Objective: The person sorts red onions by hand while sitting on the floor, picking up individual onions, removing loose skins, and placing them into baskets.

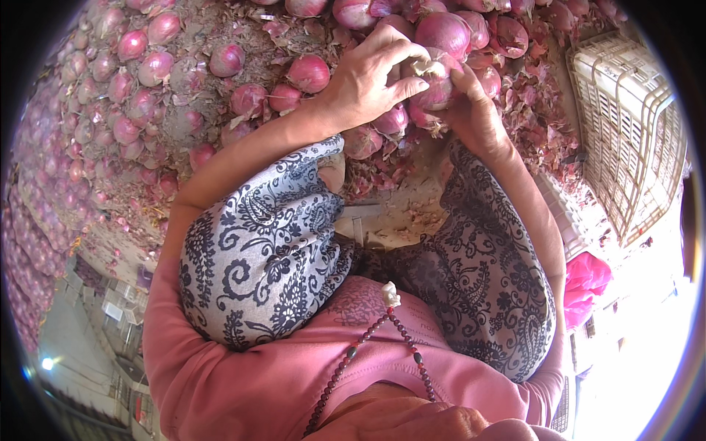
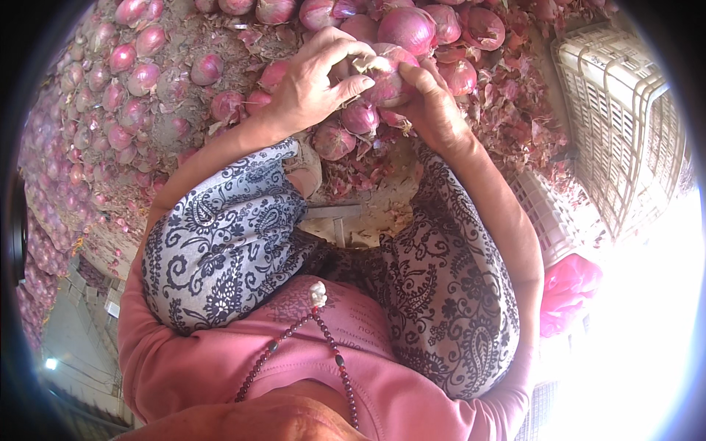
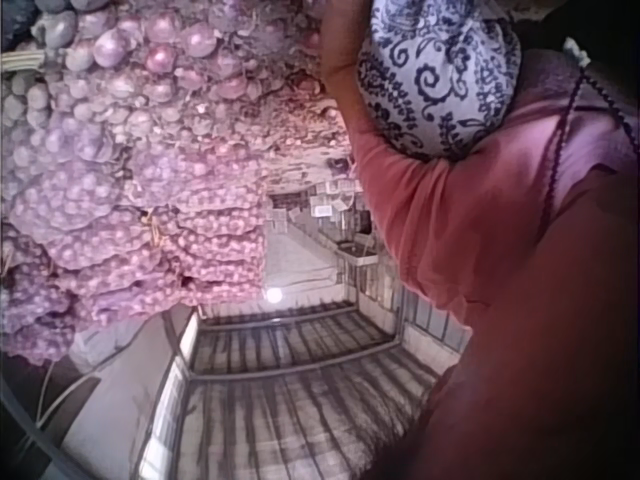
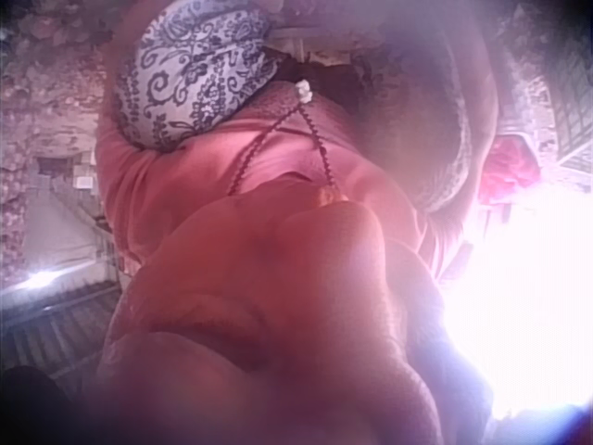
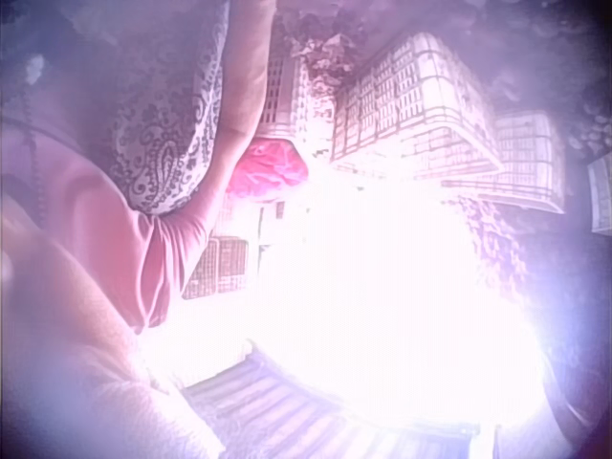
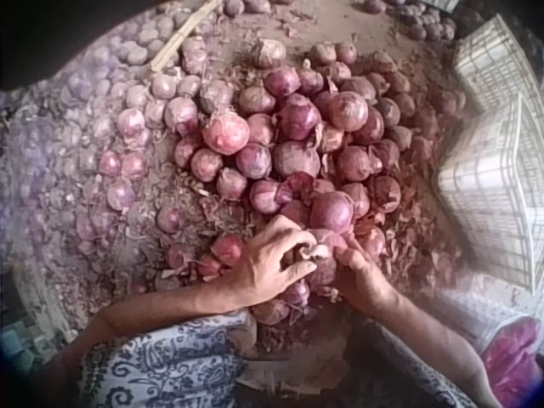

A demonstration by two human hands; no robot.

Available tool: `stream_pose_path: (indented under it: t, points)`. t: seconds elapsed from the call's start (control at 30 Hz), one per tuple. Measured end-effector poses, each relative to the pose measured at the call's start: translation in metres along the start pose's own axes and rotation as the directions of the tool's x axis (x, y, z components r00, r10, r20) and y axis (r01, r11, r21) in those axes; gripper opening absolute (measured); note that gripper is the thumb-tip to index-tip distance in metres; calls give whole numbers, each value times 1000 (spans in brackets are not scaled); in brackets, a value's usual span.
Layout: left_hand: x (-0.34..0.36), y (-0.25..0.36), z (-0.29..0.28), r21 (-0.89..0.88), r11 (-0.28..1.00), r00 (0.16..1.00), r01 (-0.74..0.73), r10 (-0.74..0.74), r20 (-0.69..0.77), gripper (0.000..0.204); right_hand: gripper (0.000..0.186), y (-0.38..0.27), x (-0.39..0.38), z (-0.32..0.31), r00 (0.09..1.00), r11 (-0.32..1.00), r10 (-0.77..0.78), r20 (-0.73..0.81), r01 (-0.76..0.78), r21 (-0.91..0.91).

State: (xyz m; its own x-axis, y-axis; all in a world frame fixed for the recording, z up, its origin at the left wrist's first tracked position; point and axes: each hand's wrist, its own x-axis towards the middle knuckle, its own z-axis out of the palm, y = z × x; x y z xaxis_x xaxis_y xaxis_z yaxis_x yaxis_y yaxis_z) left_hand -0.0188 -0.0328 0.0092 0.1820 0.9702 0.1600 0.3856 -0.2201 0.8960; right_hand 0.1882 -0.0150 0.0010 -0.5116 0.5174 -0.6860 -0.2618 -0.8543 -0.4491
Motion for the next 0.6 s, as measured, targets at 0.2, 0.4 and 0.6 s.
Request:
stream_pose_path:
  t: [0.2, 0.4, 0.6]
  points:
    - [-1, -10, 2, 24, 1000, 999, 5, -6, 52, 18, 51, 4, -3, 1, 1000, 997, -27, 3, 27, 74]
    - [-13, -28, 0, 45, 997, 998, 55, -56, 28, 17, 52, 2, -3, 2, 998, 999, -48, -33, 47, -21]
    - [-40, -28, 16, 41, 971, 954, 236, -240, 180, 33, 56, 4, -4, -6, 994, 991, -102, -46, 97, -96]
